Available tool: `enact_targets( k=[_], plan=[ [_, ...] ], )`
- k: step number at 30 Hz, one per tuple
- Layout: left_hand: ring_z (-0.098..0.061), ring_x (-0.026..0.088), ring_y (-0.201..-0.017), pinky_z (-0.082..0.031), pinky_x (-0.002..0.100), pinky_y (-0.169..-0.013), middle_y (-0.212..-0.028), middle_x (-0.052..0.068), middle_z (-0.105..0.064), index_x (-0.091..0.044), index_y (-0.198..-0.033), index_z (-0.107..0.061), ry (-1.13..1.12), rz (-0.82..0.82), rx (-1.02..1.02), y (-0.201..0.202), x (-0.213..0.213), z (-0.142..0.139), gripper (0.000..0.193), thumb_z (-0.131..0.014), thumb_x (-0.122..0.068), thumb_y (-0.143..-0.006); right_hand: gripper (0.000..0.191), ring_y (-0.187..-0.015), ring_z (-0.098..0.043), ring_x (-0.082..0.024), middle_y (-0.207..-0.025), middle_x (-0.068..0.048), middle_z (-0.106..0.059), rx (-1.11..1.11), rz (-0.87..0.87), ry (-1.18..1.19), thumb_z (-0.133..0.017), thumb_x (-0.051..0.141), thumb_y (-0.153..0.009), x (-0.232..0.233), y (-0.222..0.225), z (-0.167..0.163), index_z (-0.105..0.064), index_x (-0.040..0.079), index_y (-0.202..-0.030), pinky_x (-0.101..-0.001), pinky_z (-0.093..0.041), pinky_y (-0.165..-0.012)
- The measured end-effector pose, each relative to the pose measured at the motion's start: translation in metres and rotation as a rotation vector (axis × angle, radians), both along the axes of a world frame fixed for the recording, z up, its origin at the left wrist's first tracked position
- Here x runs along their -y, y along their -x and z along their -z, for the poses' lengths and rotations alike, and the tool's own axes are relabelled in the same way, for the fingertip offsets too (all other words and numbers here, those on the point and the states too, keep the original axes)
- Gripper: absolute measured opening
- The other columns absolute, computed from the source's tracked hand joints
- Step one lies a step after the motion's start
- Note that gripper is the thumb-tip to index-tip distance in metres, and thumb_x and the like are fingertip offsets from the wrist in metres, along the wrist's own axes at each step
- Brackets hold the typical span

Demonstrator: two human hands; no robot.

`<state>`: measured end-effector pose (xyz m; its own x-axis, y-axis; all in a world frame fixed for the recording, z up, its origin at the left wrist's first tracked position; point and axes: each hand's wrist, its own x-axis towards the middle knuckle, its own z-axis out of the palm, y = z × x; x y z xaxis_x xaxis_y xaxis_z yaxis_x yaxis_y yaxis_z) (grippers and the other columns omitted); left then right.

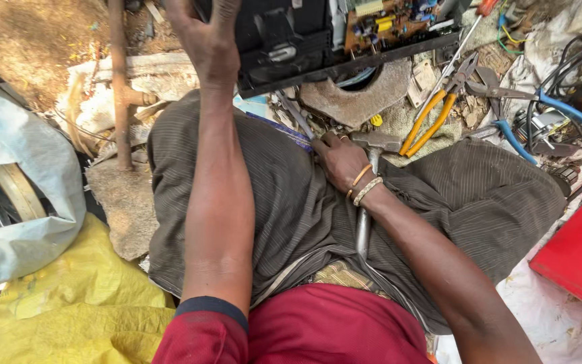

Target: The person sits on the ground and uses a screwdriver to remove screws from a silver electronic device. They open the casing, remove the internal circuit board, and continue to unscrew and separate internal components.

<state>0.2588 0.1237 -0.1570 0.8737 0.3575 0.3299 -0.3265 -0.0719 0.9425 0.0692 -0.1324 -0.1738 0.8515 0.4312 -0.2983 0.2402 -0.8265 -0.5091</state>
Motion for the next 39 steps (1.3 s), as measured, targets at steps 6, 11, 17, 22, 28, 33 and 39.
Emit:
enact_targets(
  k=[6, 11, 17, 22, 28, 33, 39],
  plan=[
    [-0.058, 0.020, -0.103, -0.045, 0.037, -0.093, -0.104, 0.004, -0.055, -0.008, -0.110, -0.063, -0.090, 0.009, 0.081, 0.001, 0.024, -0.032, 0.046, -0.076, -0.050, -0.099, 0.051, -0.107, -0.065, -0.040, -0.127, -0.019, -0.063, 0.041, 0.011, 0.056, -0.066, 0.008, -0.076, -0.008, 0.009, -0.017, -0.066, 0.013, -0.127, -0.0498, -0.057, -0.084],
    [-0.057, 0.016, -0.089, -0.047, 0.033, -0.081, -0.095, 0.002, -0.057, -0.006, -0.093, -0.062, -0.236, 0.071, 0.198, -0.001, 0.010, -0.040, 0.046, -0.082, -0.046, -0.104, 0.033, -0.110, -0.066, -0.035, -0.116, -0.012, -0.071, 0.240, 0.148, 0.076, -0.074, 0.031, -0.084, 0.091, 0.017, -0.085, -0.073, 0.011, -0.110, -0.0512, -0.053, -0.095],
    [-0.065, 0.014, -0.102, -0.054, 0.028, -0.091, -0.108, 0.003, -0.068, -0.002, -0.114, -0.071, -0.455, 0.384, -0.037, 0.029, -0.019, -0.085, 0.043, -0.082, -0.043, -0.105, 0.052, -0.117, -0.063, -0.029, -0.124, -0.014, -0.070, -0.288, 0.720, -0.167, -0.064, 0.052, -0.098, 0.331, 0.064, -0.135, -0.073, 0.006, -0.121, -0.0427, -0.046, -0.101],
    [-0.062, 0.008, -0.104, -0.051, 0.023, -0.092, -0.118, 0.002, -0.067, -0.003, -0.132, -0.066, -0.369, 0.489, -0.261, 0.057, -0.013, -0.109, 0.051, -0.078, -0.045, -0.105, 0.050, -0.113, -0.065, -0.028, -0.121, -0.014, -0.071, -0.218, 0.910, 0.023, -0.065, 0.049, -0.097, 0.342, 0.167, -0.042, -0.073, 0.006, -0.121, -0.0420, -0.047, -0.098],
    [-0.068, 0.027, -0.116, -0.055, 0.036, -0.098, -0.123, 0.017, -0.068, 0.004, -0.132, -0.066, -1.075, 0.400, -0.121, 0.060, -0.011, -0.101, 0.060, -0.086, -0.040, -0.097, 0.047, -0.109, -0.066, -0.026, -0.117, -0.014, -0.073, -0.195, 0.857, 0.053, -0.065, 0.046, -0.096, 0.281, 0.215, 0.024, -0.073, 0.005, -0.120, -0.0412, -0.049, -0.095],
    [-0.065, 0.035, -0.102, -0.052, 0.046, -0.089, -0.106, 0.016, -0.067, 0.001, -0.106, -0.065, -1.520, 0.341, -0.055, 0.043, 0.020, -0.110, 0.057, -0.087, -0.049, -0.087, 0.045, -0.106, -0.068, -0.025, -0.113, -0.014, -0.074, -0.232, 0.849, 0.148, -0.066, 0.043, -0.096, 0.323, 0.212, 0.019, -0.074, 0.005, -0.119, -0.0405, -0.051, -0.093],
    [-0.067, 0.042, -0.089, -0.051, 0.052, -0.077, -0.098, 0.022, -0.069, 0.001, -0.121, -0.064, -1.511, 0.302, -0.421, 0.062, 0.059, -0.145, 0.078, -0.090, -0.062, -0.084, 0.043, -0.101, -0.069, -0.024, -0.109, -0.014, -0.076, -0.515, 0.643, 0.199, -0.067, 0.039, -0.095, 0.364, 0.178, 0.037, -0.074, 0.004, -0.118, -0.0397, -0.053, -0.090]
  ],
)
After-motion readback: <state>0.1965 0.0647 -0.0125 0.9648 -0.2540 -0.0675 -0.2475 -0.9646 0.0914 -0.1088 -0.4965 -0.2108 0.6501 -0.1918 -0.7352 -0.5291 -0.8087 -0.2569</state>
